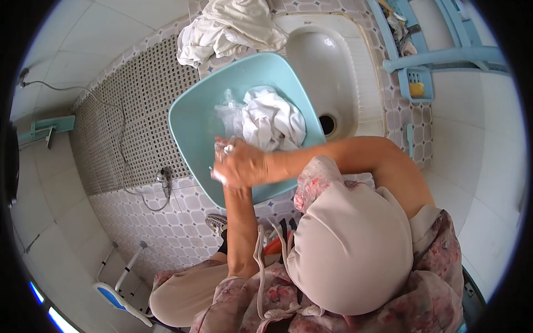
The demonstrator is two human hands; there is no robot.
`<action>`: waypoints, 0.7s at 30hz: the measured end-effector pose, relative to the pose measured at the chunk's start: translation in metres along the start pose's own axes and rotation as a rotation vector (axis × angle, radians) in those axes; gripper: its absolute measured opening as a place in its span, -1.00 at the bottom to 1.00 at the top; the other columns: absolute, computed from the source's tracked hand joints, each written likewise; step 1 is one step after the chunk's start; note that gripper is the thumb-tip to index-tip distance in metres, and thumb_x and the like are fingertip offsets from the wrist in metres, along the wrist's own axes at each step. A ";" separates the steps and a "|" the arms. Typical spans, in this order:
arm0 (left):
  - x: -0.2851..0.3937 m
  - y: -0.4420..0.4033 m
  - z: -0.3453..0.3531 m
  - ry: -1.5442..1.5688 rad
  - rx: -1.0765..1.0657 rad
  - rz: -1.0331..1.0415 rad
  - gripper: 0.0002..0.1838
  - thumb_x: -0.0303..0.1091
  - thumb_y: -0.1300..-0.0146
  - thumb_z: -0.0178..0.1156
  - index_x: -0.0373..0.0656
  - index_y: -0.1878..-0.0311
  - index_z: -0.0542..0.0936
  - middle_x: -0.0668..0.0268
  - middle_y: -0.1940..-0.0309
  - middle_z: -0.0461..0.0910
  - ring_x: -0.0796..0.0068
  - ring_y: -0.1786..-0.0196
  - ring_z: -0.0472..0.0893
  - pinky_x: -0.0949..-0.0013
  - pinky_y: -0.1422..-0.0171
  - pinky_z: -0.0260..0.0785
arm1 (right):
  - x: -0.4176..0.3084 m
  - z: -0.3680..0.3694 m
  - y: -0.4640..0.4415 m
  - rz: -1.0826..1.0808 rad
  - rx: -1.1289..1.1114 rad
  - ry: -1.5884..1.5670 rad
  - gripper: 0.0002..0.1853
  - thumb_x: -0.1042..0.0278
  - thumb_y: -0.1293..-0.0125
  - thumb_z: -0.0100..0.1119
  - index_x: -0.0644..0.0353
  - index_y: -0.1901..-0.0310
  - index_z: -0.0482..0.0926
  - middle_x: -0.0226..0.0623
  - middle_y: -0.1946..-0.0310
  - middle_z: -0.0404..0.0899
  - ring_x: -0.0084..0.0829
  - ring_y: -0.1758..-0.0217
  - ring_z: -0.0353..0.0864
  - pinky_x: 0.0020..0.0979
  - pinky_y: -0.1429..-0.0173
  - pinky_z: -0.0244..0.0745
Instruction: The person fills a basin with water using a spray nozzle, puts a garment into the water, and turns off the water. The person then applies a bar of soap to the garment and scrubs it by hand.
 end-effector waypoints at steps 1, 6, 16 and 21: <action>-0.003 0.005 0.014 -0.012 0.116 -0.032 -0.68 -0.20 -0.39 0.07 -0.08 -0.13 0.49 0.29 0.01 0.58 0.38 -0.03 0.60 0.28 -0.08 0.52 | 0.001 0.005 0.001 0.021 0.014 0.000 -0.80 0.18 -0.25 0.14 0.12 0.37 0.59 -0.02 0.52 0.64 -0.11 0.48 0.70 -0.14 0.48 0.57; -0.011 0.008 0.001 -0.908 0.182 0.222 -0.69 -0.21 -0.37 0.10 -0.06 -0.12 0.49 0.33 0.03 0.58 0.45 -0.02 0.60 0.34 -0.05 0.54 | 0.055 0.020 -0.009 0.327 -0.181 -0.161 -0.77 0.16 -0.18 0.20 0.16 0.36 0.57 -0.07 0.50 0.65 -0.10 0.46 0.70 -0.14 0.43 0.59; -0.014 0.019 0.040 -0.153 0.326 -0.010 -0.65 -0.14 -0.44 -0.06 -0.08 -0.15 0.48 0.23 -0.04 0.56 0.29 -0.07 0.61 0.14 -0.15 0.54 | 0.059 0.032 -0.008 0.320 -0.154 -0.075 -0.80 0.18 -0.14 0.20 0.13 0.41 0.55 -0.17 0.61 0.59 -0.13 0.49 0.69 -0.16 0.50 0.56; -0.005 0.005 -0.007 -0.060 0.073 0.011 -0.63 -0.11 -0.46 -0.08 -0.09 -0.17 0.47 0.19 -0.08 0.55 0.21 -0.10 0.60 0.04 -0.19 0.52 | -0.001 0.027 0.008 0.074 -0.104 -0.157 -0.77 0.21 -0.11 0.19 0.22 0.44 0.51 0.08 0.60 0.57 -0.07 0.53 0.67 -0.14 0.47 0.58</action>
Point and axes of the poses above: each hand's wrist, its own y-axis away from the middle knuckle, its own z-axis out of the palm, x = y × z, the point moved 2 cm from there along -y, towards the middle knuckle
